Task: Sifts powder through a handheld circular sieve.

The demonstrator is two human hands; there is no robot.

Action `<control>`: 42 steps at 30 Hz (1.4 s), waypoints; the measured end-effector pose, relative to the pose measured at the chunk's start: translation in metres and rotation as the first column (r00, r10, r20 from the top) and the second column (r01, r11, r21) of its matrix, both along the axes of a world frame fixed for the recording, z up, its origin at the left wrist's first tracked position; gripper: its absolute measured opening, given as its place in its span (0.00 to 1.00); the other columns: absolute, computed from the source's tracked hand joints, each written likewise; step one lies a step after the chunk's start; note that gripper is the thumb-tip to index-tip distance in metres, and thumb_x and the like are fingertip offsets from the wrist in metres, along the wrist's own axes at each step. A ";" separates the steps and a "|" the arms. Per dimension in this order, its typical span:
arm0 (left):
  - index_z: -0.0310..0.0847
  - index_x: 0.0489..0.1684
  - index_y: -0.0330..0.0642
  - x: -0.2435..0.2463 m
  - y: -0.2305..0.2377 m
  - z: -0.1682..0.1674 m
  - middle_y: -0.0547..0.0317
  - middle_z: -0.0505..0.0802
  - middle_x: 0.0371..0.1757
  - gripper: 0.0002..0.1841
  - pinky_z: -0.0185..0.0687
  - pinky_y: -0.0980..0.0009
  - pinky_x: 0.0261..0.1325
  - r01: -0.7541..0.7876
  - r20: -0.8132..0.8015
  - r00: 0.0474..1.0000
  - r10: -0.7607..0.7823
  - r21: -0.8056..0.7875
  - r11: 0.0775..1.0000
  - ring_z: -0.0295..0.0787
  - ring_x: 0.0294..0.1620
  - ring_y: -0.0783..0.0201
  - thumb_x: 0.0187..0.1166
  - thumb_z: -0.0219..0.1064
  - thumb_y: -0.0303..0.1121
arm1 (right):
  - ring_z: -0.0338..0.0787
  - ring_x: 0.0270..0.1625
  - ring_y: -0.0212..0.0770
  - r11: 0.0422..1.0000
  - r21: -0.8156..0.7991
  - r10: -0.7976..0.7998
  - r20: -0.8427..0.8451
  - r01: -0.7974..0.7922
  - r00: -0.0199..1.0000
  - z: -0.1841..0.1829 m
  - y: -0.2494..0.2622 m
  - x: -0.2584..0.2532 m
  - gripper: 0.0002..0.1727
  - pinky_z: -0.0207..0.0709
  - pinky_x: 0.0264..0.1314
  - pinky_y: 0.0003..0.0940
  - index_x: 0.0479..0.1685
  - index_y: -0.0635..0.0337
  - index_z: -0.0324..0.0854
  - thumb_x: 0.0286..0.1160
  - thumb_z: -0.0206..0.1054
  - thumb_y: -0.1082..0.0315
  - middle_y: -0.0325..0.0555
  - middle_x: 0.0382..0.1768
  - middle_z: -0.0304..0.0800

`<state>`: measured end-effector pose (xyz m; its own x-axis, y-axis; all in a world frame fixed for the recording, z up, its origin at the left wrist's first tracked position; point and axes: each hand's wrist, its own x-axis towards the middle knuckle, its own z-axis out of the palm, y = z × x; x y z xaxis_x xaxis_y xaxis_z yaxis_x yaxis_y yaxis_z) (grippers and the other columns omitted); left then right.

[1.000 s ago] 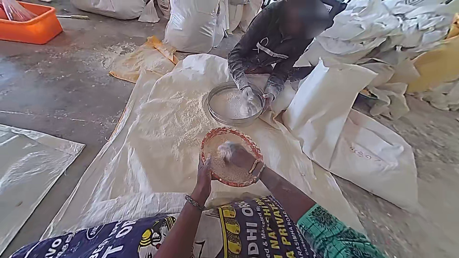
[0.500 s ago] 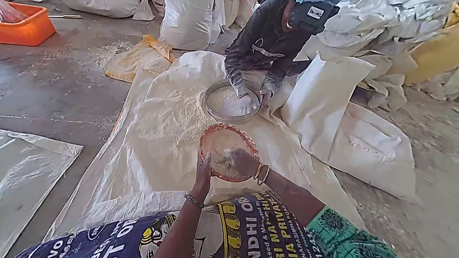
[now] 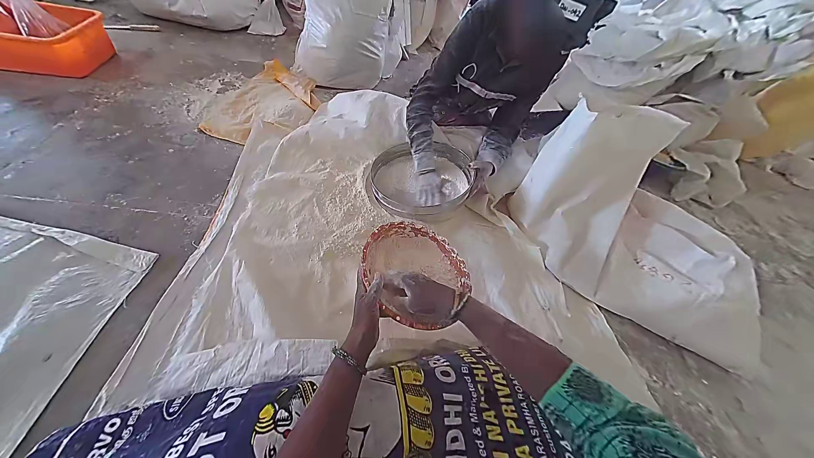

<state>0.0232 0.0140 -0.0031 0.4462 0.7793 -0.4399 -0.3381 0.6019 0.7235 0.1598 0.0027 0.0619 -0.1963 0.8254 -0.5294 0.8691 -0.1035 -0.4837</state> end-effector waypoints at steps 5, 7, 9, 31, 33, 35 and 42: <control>0.33 0.96 0.48 0.005 0.001 0.006 0.39 0.58 0.90 0.35 0.77 0.53 0.68 0.031 -0.025 0.999 -0.030 0.023 0.999 0.71 0.79 0.52 0.92 0.49 0.37 | 0.79 0.76 0.66 0.996 0.041 0.063 0.245 -0.075 0.968 0.017 -0.009 0.034 0.17 0.65 0.82 0.59 0.65 0.74 0.82 0.83 0.59 0.73 0.71 0.67 0.83; 0.35 0.96 0.48 0.004 0.000 0.006 0.39 0.61 0.88 0.34 0.79 0.55 0.66 0.021 -0.002 1.000 -0.021 0.011 1.000 0.73 0.76 0.53 0.92 0.49 0.36 | 0.76 0.80 0.60 0.998 0.057 0.007 0.236 -0.021 0.972 0.029 0.005 0.049 0.22 0.63 0.85 0.55 0.72 0.67 0.81 0.83 0.65 0.64 0.65 0.73 0.82; 0.35 0.95 0.48 0.003 -0.001 0.005 0.39 0.63 0.87 0.34 0.80 0.56 0.64 -0.013 0.001 1.000 0.013 -0.005 1.000 0.75 0.75 0.53 0.92 0.49 0.35 | 0.70 0.85 0.60 0.997 -0.081 0.011 0.271 0.011 0.962 0.043 0.015 0.053 0.35 0.59 0.88 0.55 0.82 0.61 0.73 0.77 0.74 0.54 0.64 0.81 0.73; 0.40 0.94 0.42 0.001 0.000 0.000 0.39 0.67 0.84 0.34 0.77 0.62 0.67 0.032 0.023 0.999 -0.034 0.065 0.997 0.76 0.73 0.59 0.89 0.50 0.32 | 0.55 0.93 0.60 0.954 0.100 -0.281 -0.042 0.284 0.959 -0.016 0.020 0.019 0.38 0.46 0.95 0.49 0.90 0.71 0.56 0.84 0.65 0.62 0.70 0.90 0.56; 0.41 0.94 0.43 -0.004 0.002 0.000 0.40 0.71 0.82 0.33 0.80 0.62 0.64 0.019 0.003 1.000 -0.019 0.052 0.998 0.79 0.69 0.59 0.90 0.50 0.33 | 0.59 0.92 0.59 0.993 0.030 -0.111 -0.007 0.111 0.994 -0.011 0.014 0.000 0.33 0.47 0.95 0.47 0.87 0.72 0.61 0.87 0.61 0.65 0.69 0.87 0.61; 0.40 0.94 0.44 -0.005 0.002 -0.001 0.39 0.71 0.82 0.32 0.79 0.61 0.66 0.009 -0.009 1.000 -0.009 0.034 0.999 0.79 0.70 0.58 0.91 0.49 0.33 | 0.67 0.88 0.62 0.997 -0.023 0.071 0.035 -0.071 0.997 0.001 0.002 -0.003 0.27 0.52 0.92 0.49 0.82 0.73 0.69 0.86 0.59 0.71 0.70 0.82 0.71; 0.37 0.95 0.44 0.004 0.007 0.002 0.36 0.65 0.86 0.34 0.79 0.54 0.67 0.065 -0.053 0.997 -0.063 0.042 0.997 0.76 0.74 0.52 0.92 0.51 0.37 | 0.82 0.75 0.63 0.976 0.194 0.040 0.279 -0.097 0.959 0.012 -0.009 0.035 0.18 0.70 0.80 0.59 0.67 0.71 0.82 0.85 0.58 0.73 0.66 0.69 0.85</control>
